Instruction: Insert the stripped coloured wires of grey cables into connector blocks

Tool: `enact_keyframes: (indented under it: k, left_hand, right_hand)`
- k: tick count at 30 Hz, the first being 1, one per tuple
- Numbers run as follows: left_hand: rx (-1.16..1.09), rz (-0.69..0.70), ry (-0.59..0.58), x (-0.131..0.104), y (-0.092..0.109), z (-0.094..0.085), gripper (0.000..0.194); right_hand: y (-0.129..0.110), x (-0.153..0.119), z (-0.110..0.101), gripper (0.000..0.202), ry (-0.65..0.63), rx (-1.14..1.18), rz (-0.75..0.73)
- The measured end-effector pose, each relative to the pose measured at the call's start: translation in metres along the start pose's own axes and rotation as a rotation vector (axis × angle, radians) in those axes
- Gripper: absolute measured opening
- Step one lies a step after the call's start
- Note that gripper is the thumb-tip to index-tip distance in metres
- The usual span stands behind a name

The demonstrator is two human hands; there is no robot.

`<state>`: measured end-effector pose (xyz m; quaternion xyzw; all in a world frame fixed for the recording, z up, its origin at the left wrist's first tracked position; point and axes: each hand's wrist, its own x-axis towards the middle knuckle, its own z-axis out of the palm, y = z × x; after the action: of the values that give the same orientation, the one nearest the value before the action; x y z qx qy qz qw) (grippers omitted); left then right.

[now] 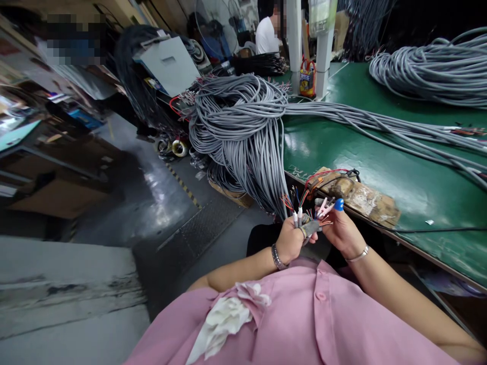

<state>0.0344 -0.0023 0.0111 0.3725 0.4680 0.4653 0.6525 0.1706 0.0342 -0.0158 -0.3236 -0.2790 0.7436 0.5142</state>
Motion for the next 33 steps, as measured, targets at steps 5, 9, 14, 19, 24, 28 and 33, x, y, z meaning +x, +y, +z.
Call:
enact_keyframes:
  k: [5,9,14,19,24,28,33]
  left_hand:
    - [0.026,-0.005,-0.012,0.001,-0.002,-0.001,0.030]
    - [0.032,-0.010,-0.008,0.000,-0.002,-0.004,0.029]
    - [0.023,0.036,-0.034,-0.009,0.003,-0.008,0.033]
    - [-0.004,0.080,0.009,-0.016,0.008,-0.008,0.031]
    - [-0.025,0.092,0.084,-0.011,0.007,-0.003,0.032]
    - [-0.032,0.082,0.106,-0.006,0.003,-0.001,0.034]
    - [-0.027,0.060,0.105,-0.003,-0.003,-0.004,0.034]
  right_hand:
    - [0.001,0.005,0.005,0.041,0.126,0.120,-0.031]
    - [0.001,0.003,0.004,0.045,0.105,0.147,-0.010]
    - [-0.006,-0.004,-0.001,0.055,-0.037,0.178,0.070]
    - [-0.008,-0.008,-0.003,0.030,-0.036,0.160,0.065]
    - [-0.001,-0.004,-0.008,0.031,-0.017,0.149,0.047]
    - [0.003,0.001,-0.008,0.033,0.011,0.194,0.072]
    - [0.004,0.003,-0.001,0.031,0.070,0.225,0.006]
